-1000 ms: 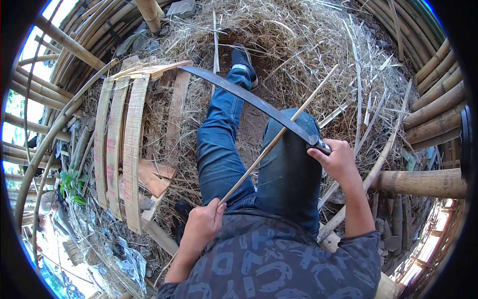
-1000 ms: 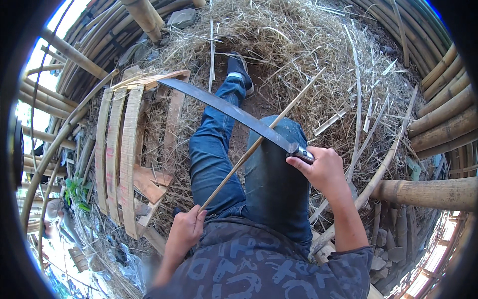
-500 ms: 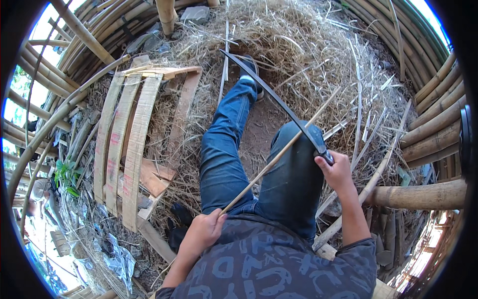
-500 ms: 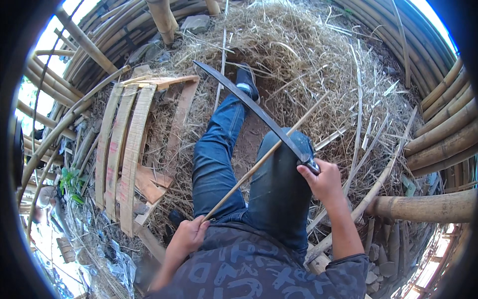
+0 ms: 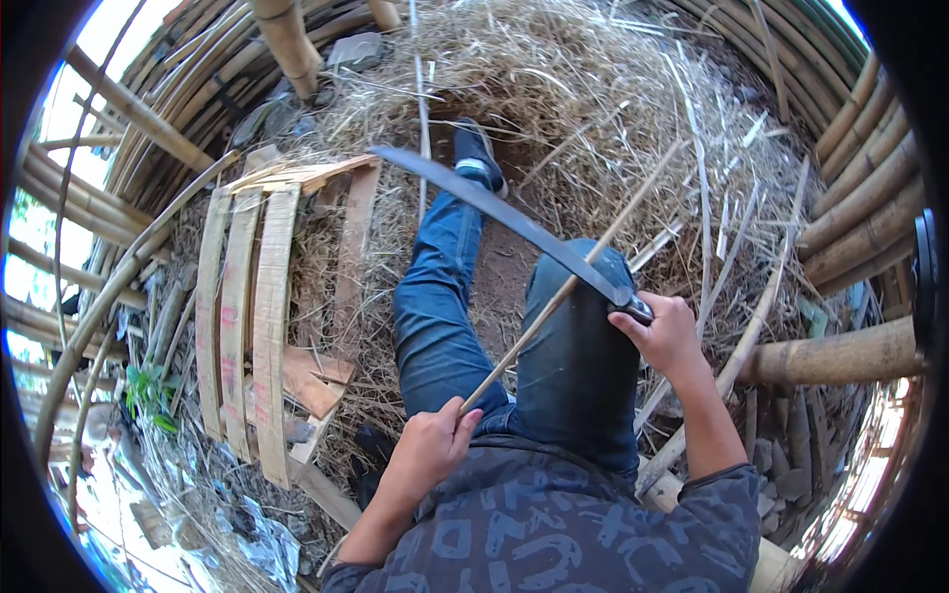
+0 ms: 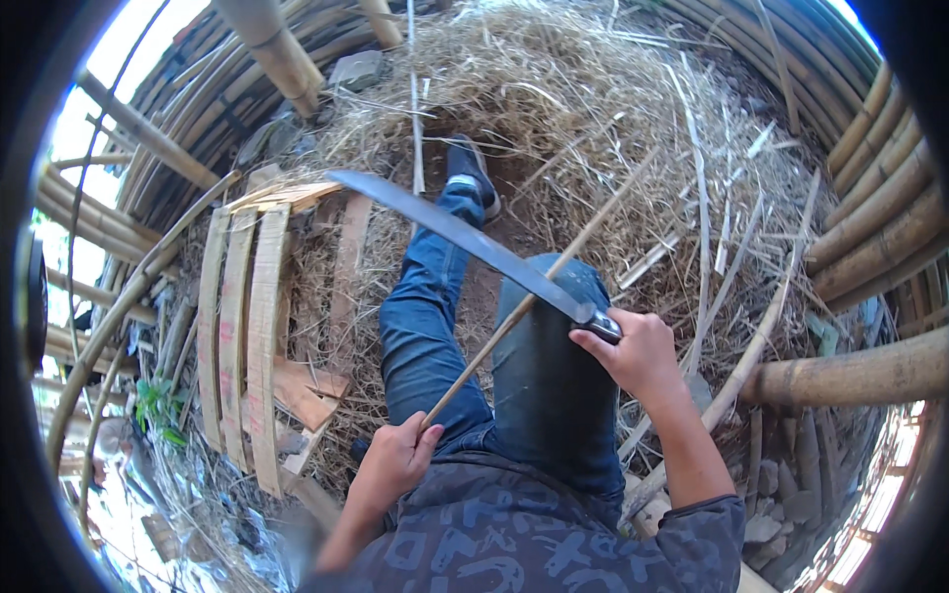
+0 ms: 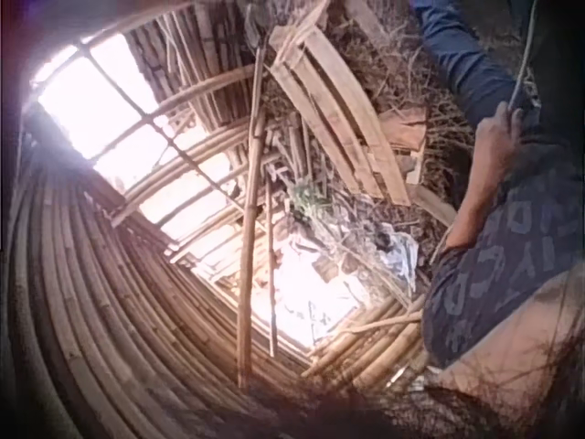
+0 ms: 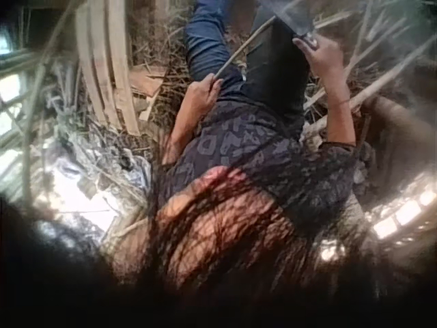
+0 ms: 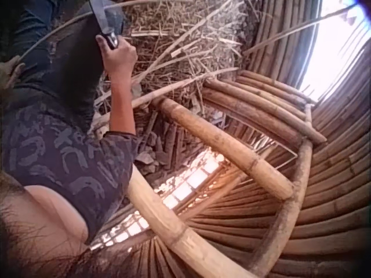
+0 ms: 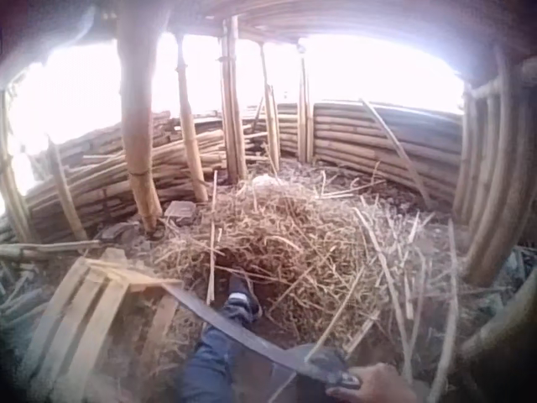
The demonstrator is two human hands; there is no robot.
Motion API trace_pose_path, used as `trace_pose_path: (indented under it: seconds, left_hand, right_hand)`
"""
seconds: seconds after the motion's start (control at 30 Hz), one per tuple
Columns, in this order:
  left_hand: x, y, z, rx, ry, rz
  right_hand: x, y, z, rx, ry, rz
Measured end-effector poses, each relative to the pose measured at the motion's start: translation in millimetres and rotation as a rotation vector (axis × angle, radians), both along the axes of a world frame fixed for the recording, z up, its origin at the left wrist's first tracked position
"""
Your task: The person scrapes a long thin stick with a large curved blade while holding the stick steady against their leg and turning it over.
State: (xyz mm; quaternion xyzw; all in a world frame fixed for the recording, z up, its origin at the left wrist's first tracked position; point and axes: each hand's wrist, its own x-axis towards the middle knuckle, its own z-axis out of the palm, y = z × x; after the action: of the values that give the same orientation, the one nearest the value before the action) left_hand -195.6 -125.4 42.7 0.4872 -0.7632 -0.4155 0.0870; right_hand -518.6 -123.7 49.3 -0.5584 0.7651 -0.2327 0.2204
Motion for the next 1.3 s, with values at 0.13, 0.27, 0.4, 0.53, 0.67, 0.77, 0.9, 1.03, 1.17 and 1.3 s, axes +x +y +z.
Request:
trace_pose_path:
  seconds: [0.13,0.27,0.4,0.53,0.67,0.77,0.9,1.03,1.17,1.3]
  left_hand:
    - [0,4,-3,-0.005,0.004,0.053]
    - [10,12,-6,-0.061,-0.001,0.053]
    - [22,33,-14,-0.058,0.014,0.078]
    - [43,52,-28,-0.111,-0.030,0.101]
    - [53,61,-33,-0.148,-0.034,0.112]
    - [54,62,-40,-0.155,-0.022,0.125]
    - [51,55,-38,-0.151,-0.027,0.138]
    - [42,45,-36,-0.219,-0.042,0.135]
    - [29,33,-36,-0.212,0.021,0.139]
    - [15,19,-34,-0.248,0.050,0.136]
  right_hand:
    - [0,-1,3,0.107,0.104,0.016]
    - [-5,2,-2,0.091,0.079,0.008]
    - [-2,-2,4,0.117,0.077,0.026]
    - [0,-2,8,0.135,0.040,0.002]
    - [-4,-1,4,0.148,0.028,-0.003]
    - [-5,-1,1,0.147,0.033,-0.010]
    - [-6,-1,-1,0.108,-0.025,-0.003]
    - [-7,3,2,0.076,-0.004,0.011]
    - [-5,1,8,0.103,-0.012,0.002]
    - [-6,1,8,0.079,-0.008,0.021]
